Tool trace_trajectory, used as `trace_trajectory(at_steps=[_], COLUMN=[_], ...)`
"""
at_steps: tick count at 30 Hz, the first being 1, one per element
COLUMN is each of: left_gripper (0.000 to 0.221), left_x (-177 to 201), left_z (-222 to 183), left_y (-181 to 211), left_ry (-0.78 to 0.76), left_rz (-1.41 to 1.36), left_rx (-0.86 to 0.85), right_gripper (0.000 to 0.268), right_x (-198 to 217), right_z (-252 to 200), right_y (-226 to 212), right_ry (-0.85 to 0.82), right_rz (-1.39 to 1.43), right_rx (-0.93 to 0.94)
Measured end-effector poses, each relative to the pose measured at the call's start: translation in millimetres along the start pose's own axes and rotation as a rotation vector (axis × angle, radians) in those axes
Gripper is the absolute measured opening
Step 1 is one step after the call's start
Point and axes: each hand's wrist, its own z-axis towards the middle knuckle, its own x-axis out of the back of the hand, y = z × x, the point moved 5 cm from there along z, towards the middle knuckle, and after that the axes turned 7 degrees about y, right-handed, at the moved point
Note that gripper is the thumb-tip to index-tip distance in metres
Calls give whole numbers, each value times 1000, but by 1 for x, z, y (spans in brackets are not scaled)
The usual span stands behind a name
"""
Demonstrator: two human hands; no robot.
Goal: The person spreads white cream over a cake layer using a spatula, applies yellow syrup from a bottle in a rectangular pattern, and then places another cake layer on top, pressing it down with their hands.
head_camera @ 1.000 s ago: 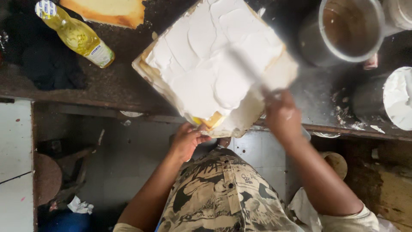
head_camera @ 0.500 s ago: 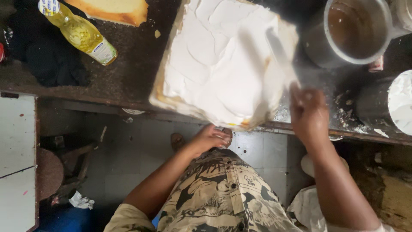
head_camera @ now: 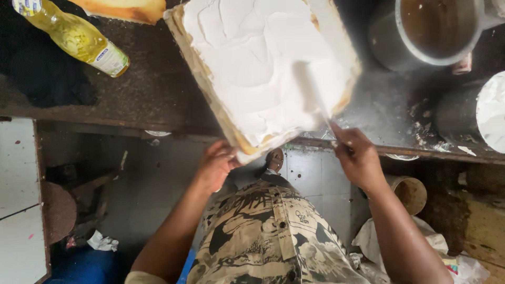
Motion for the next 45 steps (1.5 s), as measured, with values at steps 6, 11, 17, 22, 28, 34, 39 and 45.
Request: trace_trajectory(at_steps=[6, 11, 17, 22, 28, 34, 39, 45], left_gripper=[23, 25, 19, 15, 26, 31, 66, 41], left_x=[-39, -58, -73, -98, -108, -14, 8, 1], left_z=[5, 6, 11, 19, 32, 21, 3, 11], left_y=[-22, -19, -34, -40, -41, 17, 55, 22], left_ry=[75, 53, 117, 198, -41, 271, 210, 90], left_rz=[186, 320, 265, 426, 632, -238, -382, -161], left_rx=[150, 125, 138, 213, 413, 38, -73, 39], right_gripper=[48, 38, 3, 26, 25, 37, 36, 34], right_x=[-40, -48, -12, -21, 38, 31, 31, 5], right_z=[-16, -9, 5, 6, 26, 4, 34, 55], right_y=[-61, -44, -24, -33, -2, 38, 40, 10], right_ry=[-133, -322, 28, 133, 275, 115, 49, -72], right_rz=[-117, -748, -206, -625, -364, 149, 139, -37], right_rx=[358, -266, 341, 600, 349, -378, -317, -96])
